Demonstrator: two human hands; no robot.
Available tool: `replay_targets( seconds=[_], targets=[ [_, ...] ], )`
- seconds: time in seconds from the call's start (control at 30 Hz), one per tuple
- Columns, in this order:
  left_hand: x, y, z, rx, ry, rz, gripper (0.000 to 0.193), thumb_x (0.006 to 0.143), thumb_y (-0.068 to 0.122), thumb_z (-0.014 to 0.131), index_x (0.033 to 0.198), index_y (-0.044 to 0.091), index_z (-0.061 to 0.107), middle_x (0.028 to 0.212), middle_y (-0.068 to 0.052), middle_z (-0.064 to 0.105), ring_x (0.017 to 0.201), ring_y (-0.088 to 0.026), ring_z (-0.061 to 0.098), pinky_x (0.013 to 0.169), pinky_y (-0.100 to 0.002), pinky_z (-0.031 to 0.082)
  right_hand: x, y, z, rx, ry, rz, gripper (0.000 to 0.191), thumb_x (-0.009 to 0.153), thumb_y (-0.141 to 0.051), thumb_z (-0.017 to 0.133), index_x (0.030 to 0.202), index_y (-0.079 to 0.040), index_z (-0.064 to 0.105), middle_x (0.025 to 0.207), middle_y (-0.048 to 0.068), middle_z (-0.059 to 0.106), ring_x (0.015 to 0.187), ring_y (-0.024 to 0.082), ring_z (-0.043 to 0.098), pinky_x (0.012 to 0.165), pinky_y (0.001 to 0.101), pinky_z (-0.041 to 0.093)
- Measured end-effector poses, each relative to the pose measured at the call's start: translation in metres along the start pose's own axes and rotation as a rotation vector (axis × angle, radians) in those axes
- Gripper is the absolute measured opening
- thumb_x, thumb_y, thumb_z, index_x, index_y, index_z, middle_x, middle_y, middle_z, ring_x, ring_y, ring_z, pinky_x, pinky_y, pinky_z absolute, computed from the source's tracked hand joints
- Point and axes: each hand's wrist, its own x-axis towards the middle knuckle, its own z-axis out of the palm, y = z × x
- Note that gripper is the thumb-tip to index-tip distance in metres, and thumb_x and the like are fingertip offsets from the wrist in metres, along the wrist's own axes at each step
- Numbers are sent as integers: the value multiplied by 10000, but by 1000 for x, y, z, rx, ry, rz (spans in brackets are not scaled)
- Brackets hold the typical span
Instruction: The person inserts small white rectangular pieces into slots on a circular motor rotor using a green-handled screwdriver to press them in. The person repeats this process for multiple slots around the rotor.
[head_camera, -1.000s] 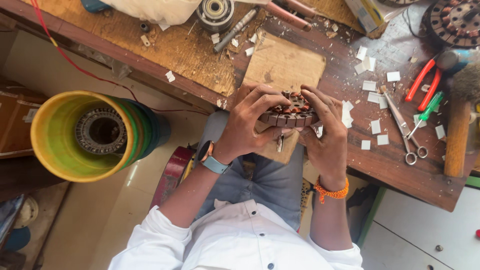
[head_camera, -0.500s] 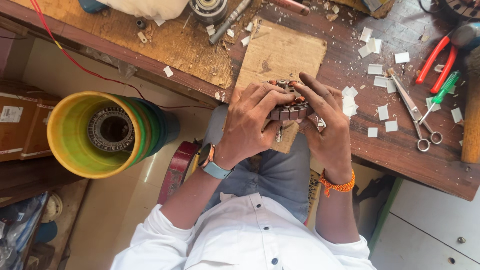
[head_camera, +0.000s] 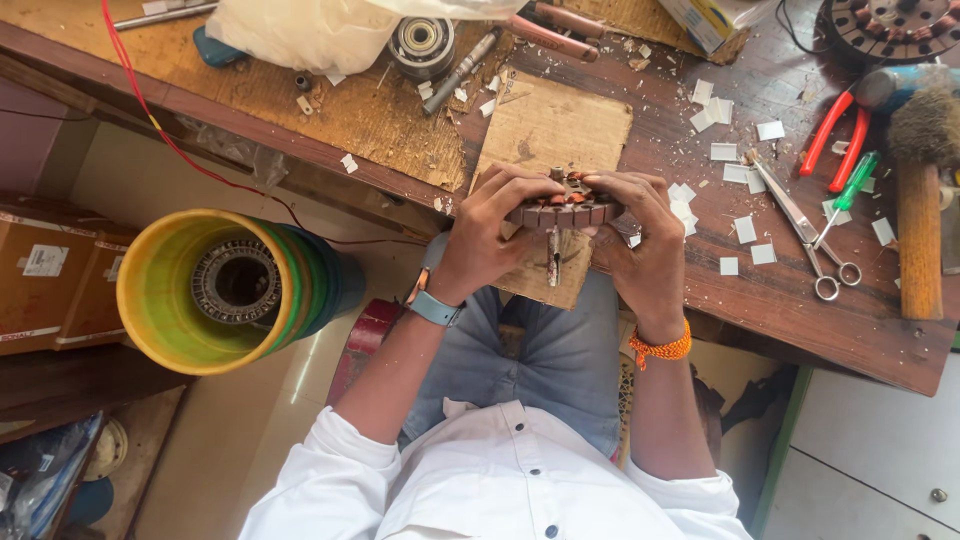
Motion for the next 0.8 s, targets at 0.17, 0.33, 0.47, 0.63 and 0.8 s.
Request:
replay_targets(
  seconds=[0.17,0.33,0.47,0.63,0.8],
  targets=[
    [23,-6,12,165,32,13,463,827,30,804,1257,78,636,1132,-114,681,1119,-328,647,982,-435,535,29,13,-6,-102,-15,-19,436,936,-142,765,1357,-74,676,1346,80,719,1268,215,665,1111,385,549],
    [46,2,14,216,42,0,468,843,30,799,1276,63,623,1134,-132,664,1125,-342,621,976,-459,514,23,13,7,196,125,-151,411,1000,-82,716,1372,-75,543,1541,140,528,1458,294,522,1246,416,467],
    [49,2,6,105,-75,2,608,818,38,791,1387,95,584,1142,-115,659,1137,-328,617,986,-449,525,0,23,16,-76,201,-228,394,893,72,560,1267,-45,600,1548,190,509,1476,377,514,1254,453,447],
    [48,0,4,80,-117,-31,631,822,103,840,1400,157,593,1111,-86,661,1112,-304,621,971,-422,539,-17,32,23,-274,235,-243,466,896,171,545,1290,-26,697,1548,217,522,1498,403,467,1271,508,415],
    [40,-3,7,168,-64,65,582,803,89,835,1345,224,673,1162,-7,707,1073,-250,646,995,-377,552,-29,28,35,-347,260,-192,505,897,197,527,1342,6,668,1560,235,496,1501,418,457,1256,496,428]
  ],
)
